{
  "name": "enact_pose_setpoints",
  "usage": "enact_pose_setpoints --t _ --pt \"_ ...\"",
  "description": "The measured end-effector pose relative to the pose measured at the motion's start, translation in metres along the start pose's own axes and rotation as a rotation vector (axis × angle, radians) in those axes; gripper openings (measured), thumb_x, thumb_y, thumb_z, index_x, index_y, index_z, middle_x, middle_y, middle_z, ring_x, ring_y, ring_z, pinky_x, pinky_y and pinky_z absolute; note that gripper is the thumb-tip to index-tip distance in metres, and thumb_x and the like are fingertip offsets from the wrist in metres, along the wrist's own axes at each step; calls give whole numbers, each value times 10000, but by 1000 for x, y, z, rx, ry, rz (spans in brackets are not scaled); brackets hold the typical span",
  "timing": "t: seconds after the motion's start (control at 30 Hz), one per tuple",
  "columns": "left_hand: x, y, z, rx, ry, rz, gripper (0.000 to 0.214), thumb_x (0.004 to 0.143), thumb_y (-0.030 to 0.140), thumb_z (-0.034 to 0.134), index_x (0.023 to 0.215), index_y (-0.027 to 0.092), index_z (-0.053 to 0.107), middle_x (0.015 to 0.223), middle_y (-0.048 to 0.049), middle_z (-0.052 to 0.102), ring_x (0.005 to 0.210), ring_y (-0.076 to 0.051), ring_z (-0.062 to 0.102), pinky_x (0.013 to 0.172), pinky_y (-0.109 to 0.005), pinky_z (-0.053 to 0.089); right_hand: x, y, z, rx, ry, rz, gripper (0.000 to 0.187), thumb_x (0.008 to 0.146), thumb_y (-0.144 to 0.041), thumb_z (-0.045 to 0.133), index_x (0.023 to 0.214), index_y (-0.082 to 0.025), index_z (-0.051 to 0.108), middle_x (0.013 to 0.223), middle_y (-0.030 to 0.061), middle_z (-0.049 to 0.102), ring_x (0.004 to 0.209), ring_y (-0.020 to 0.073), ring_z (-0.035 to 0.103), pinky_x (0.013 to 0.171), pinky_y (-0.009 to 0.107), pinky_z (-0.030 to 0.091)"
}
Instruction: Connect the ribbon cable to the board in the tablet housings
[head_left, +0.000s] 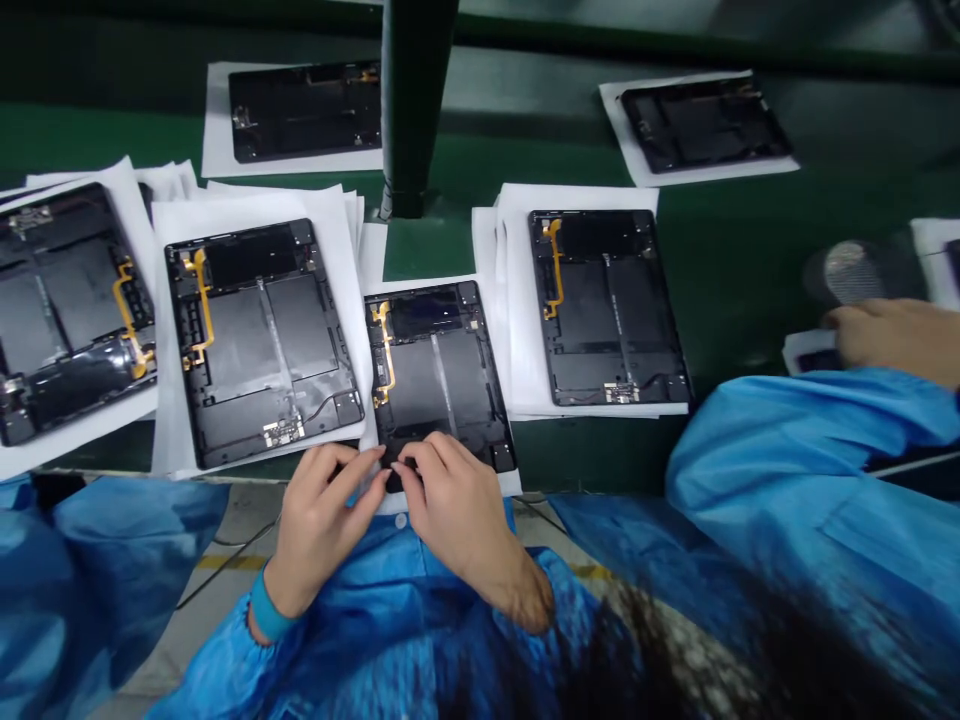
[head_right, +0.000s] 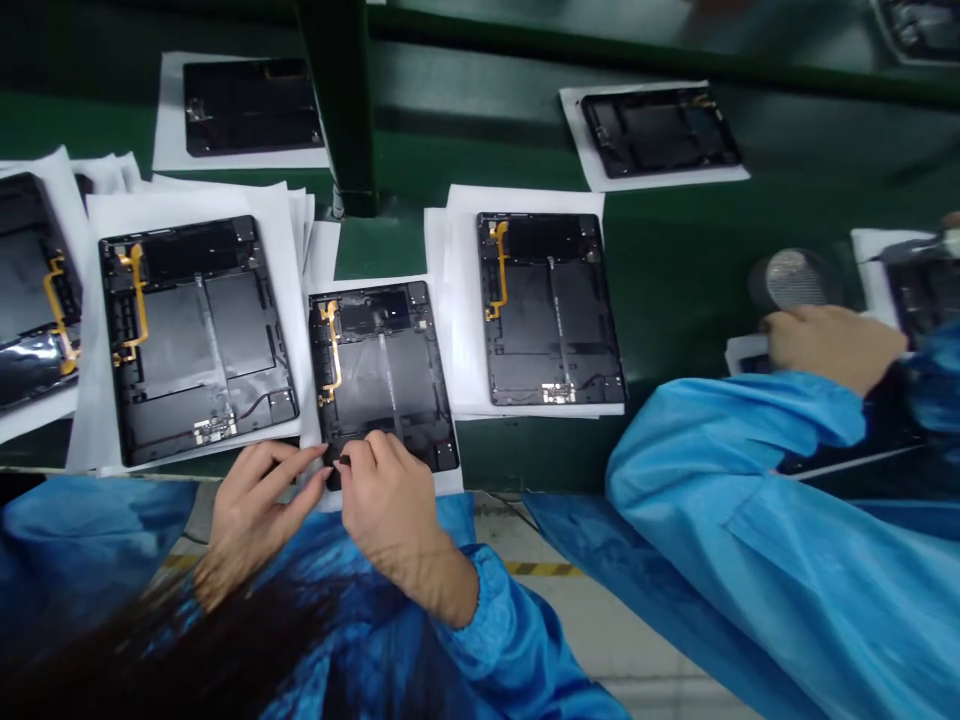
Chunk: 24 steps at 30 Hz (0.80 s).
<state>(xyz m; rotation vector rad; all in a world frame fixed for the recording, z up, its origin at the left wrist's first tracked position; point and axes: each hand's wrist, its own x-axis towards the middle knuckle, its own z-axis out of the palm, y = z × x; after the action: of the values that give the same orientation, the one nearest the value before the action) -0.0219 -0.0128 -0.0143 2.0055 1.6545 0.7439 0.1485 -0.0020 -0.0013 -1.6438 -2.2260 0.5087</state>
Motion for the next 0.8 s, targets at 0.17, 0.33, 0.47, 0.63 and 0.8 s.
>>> enact_pose_setpoints --t 0.17,0.33,0.47,0.63,0.8 --pt "4 -1 -1 -64 -28 -25 331 968 389 473 1082 192 714 760 30 615 739 -105 625 704 -301 511 -1 -4 6 -73 -3 -20 77 898 -140 531 852 -169 586 790 62 623 707 190 546 575 322 323" --pt "6 -4 -2 -136 -54 -16 354 969 389 433 1074 196 710 720 67 548 724 -85 609 653 -329 448 1 -4 4 -84 -31 -37 105 884 -95 513 845 -180 560 800 58 616 706 192 533 576 318 317" --pt "0 -14 -1 -159 -79 32 325 984 361 434 1016 227 728 734 80 515 740 -59 581 630 -301 419 2 -1 -2 -51 -66 -55 90 875 -102 537 856 -189 548 797 39 612 719 183 539 598 310 336" --pt "-1 -16 -1 -153 -92 55 361 984 351 398 1000 189 720 727 82 534 739 -60 585 628 -307 411 1 0 -4 -41 -100 -68 96 900 -121 517 844 -192 550 798 45 606 735 191 520 607 321 320" --pt "2 -11 -5 -171 -98 61 414 984 389 392 967 124 709 715 74 568 723 -67 597 624 -309 420 -1 0 -6 -19 -135 -72 88 899 -111 517 858 -180 555 832 55 604 776 193 528 632 320 339"
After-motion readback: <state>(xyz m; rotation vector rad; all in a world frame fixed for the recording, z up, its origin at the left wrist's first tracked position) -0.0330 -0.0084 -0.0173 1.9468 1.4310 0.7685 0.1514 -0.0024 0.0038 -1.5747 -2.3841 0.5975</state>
